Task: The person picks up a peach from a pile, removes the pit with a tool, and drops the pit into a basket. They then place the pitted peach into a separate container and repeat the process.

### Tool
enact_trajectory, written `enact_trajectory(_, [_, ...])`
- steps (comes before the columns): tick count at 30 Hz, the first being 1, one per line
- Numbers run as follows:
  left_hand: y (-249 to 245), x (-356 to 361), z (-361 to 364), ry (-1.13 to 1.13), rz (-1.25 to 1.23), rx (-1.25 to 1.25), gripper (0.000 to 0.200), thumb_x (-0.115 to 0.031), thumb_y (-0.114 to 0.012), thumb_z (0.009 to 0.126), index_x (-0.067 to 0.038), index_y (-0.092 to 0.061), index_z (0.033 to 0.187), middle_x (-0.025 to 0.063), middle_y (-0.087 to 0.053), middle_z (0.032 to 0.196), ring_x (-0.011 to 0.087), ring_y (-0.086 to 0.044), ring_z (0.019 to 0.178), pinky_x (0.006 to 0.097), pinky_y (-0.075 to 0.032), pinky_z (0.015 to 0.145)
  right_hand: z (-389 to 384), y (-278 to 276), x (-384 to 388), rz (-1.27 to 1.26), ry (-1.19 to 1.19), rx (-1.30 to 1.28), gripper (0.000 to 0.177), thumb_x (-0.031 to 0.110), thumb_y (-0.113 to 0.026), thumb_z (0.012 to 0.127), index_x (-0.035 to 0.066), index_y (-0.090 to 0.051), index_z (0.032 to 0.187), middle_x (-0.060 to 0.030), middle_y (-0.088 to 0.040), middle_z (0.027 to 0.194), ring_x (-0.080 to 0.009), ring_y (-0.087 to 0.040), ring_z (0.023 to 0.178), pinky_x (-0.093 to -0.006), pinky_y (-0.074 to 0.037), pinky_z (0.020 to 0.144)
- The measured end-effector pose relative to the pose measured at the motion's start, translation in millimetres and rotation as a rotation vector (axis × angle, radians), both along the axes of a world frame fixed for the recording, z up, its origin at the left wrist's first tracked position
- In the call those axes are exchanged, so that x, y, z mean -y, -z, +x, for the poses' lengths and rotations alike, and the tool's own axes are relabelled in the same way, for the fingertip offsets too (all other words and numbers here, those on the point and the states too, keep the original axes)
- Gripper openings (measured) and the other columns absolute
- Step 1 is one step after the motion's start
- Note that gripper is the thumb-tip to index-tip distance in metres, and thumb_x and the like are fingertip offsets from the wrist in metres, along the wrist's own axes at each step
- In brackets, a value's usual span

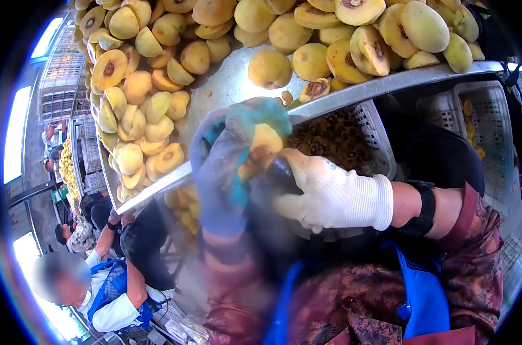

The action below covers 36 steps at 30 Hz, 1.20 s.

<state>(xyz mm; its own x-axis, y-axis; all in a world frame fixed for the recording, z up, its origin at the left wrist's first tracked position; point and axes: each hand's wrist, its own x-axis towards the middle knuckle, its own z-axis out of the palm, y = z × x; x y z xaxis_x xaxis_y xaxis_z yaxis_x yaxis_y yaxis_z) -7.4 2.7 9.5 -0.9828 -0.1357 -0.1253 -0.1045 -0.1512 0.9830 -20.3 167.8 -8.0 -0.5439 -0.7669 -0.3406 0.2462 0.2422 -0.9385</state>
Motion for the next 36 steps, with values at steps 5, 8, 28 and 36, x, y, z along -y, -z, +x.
enact_trajectory(5, [2, 2, -3, 0.133, -0.033, -0.02, 0.035, -0.028, -0.055, 0.094, 0.006, -0.059, 0.103, 0.021, -0.065, 0.099, 0.0296, -0.065, 0.086, 0.0394, -0.053, 0.08, 2, -9, -2, 0.053, -0.044, 0.191, 0.039, 0.021, -0.059, 0.086, -0.001, -0.044, 0.114, -0.0177, -0.061, 0.073, -0.0268, -0.062, 0.059, -0.0376, -0.051, 0.055])
enact_trajectory(8, [-2, -3, -2, 0.115, -0.045, 0.014, 0.032, -0.027, -0.057, 0.093, 0.004, -0.06, 0.101, 0.0211, -0.065, 0.099, 0.0295, -0.065, 0.085, 0.0394, -0.053, 0.08, 2, -5, -6, -0.245, -0.073, 0.61, 0.035, 0.018, -0.059, 0.087, 0.001, -0.044, 0.113, -0.0098, -0.057, 0.066, -0.0147, -0.056, 0.049, -0.0307, -0.048, 0.047])
enact_trajectory(28, [3, -9, 6, 0.224, 0.166, -0.093, 0.033, -0.022, -0.071, 0.079, 0.002, -0.06, 0.098, 0.0204, -0.065, 0.099, 0.0281, -0.066, 0.082, 0.0377, -0.056, 0.073, 2, -14, -23, -0.375, -0.28, 1.047, 0.016, 0.015, -0.059, 0.089, 0.01, -0.048, 0.078, 0.0005, -0.046, 0.056, -0.0079, -0.042, 0.043, -0.0232, -0.035, 0.039])
enact_trajectory(36, [-9, -29, 8, 0.046, 0.211, -0.147, 0.048, -0.044, -0.055, 0.093, -0.002, -0.053, 0.117, 0.0167, -0.062, 0.111, 0.0309, -0.064, 0.098, 0.0434, -0.054, 0.084, -4, -32, -26, -0.362, -0.237, 0.801, 0.017, 0.017, -0.063, 0.088, 0.008, -0.049, 0.086, 0.0003, -0.047, 0.057, -0.0073, -0.047, 0.046, -0.0225, -0.037, 0.042])
